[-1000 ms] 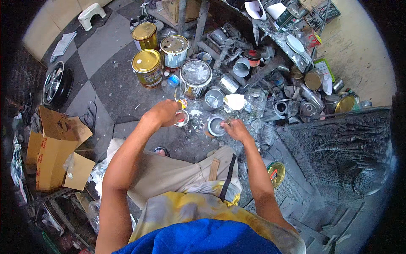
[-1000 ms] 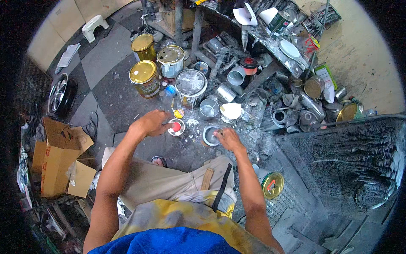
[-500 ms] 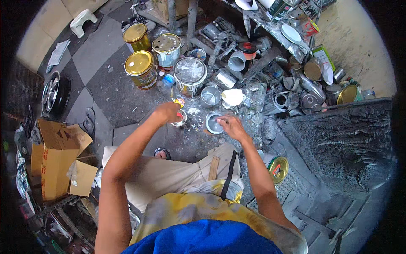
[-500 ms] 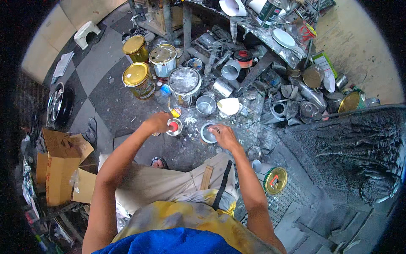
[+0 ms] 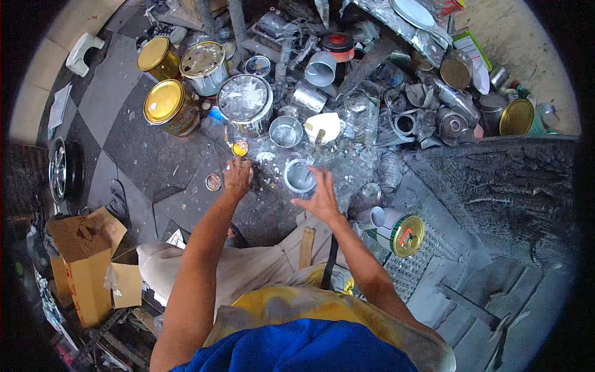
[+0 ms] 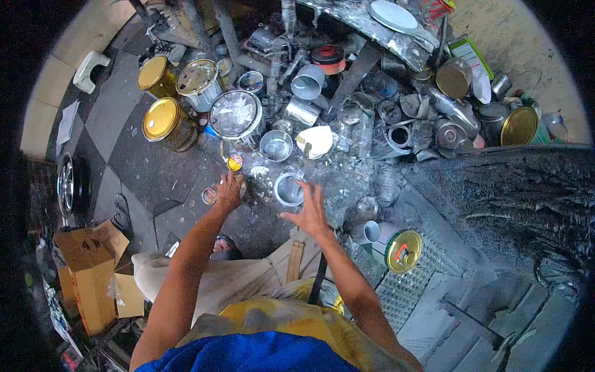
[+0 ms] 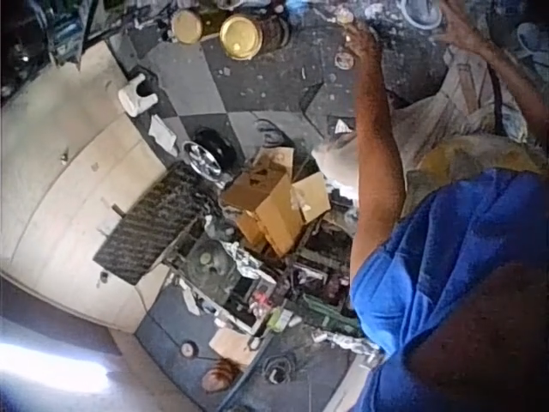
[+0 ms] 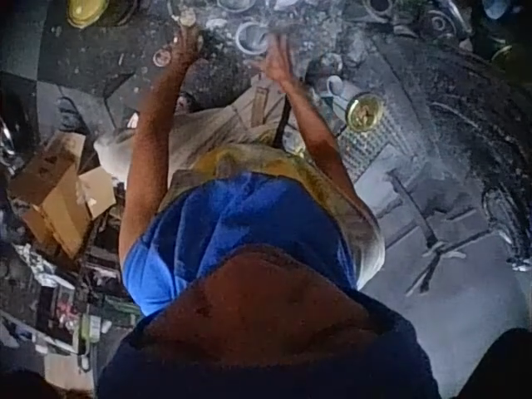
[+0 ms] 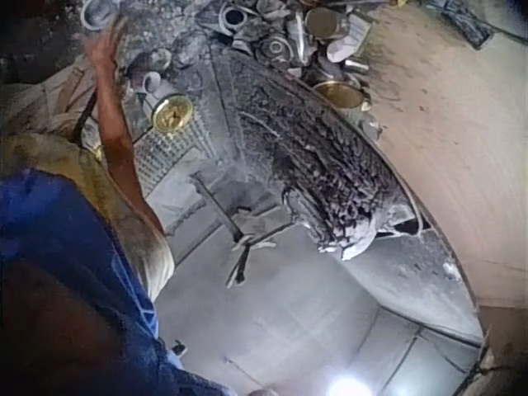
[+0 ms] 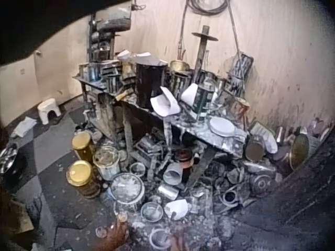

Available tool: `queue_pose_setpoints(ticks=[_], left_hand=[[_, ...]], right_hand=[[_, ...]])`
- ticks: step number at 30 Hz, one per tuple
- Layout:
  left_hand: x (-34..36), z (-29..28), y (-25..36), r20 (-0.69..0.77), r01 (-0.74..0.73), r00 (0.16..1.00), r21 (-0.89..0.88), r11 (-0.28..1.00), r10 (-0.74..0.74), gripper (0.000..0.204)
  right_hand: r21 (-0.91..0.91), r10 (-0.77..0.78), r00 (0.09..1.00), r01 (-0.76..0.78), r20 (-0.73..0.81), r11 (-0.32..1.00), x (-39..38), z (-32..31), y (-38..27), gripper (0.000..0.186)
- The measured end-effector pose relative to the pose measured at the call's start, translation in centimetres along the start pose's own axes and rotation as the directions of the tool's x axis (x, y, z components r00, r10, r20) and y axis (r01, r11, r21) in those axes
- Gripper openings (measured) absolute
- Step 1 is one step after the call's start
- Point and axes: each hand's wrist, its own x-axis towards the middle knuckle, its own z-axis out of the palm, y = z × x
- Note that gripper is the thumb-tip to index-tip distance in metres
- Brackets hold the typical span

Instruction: Preparing and mixing automotive paint in a specialized mixing room.

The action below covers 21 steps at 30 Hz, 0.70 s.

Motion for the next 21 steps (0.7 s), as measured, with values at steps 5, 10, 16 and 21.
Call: queue_pose_setpoints(ticks=[5, 10, 16, 21], left_hand=[[-1.9, -3.9, 2.9, 0.051, 0.020, 0.999, -0.188, 0.982, -0.011, 0.084], [-3.4, -2.0, 4.5, 0.012, -0.023, 1.000, -0.290, 0.957, 0.028, 0.091], [-3.7, -1.4, 4.1, 0.041, -0.053, 0.997, -0.329, 0.943, 0.071, 0.102], [-4.7, -3.2, 3.6, 0.102, -0.024, 0.993, -0.312, 0.950, 0.059, 0.106]], right_hand=[[-0.100, 0.091, 0.996, -0.091, 0.002, 0.991, 2.5, 2.3, 0.0, 0.109], [-0.168, 0.066, 0.997, -0.070, -0.025, 0.983, 3.3, 2.2, -0.2, 0.105], [-0.145, 0.105, 0.989, -0.120, -0.103, 0.982, 5.1, 1.3, 1.6, 0.104], [-0.225, 0.005, 0.966, -0.066, -0.259, 0.972, 3.2, -0.3, -0.3, 0.107]])
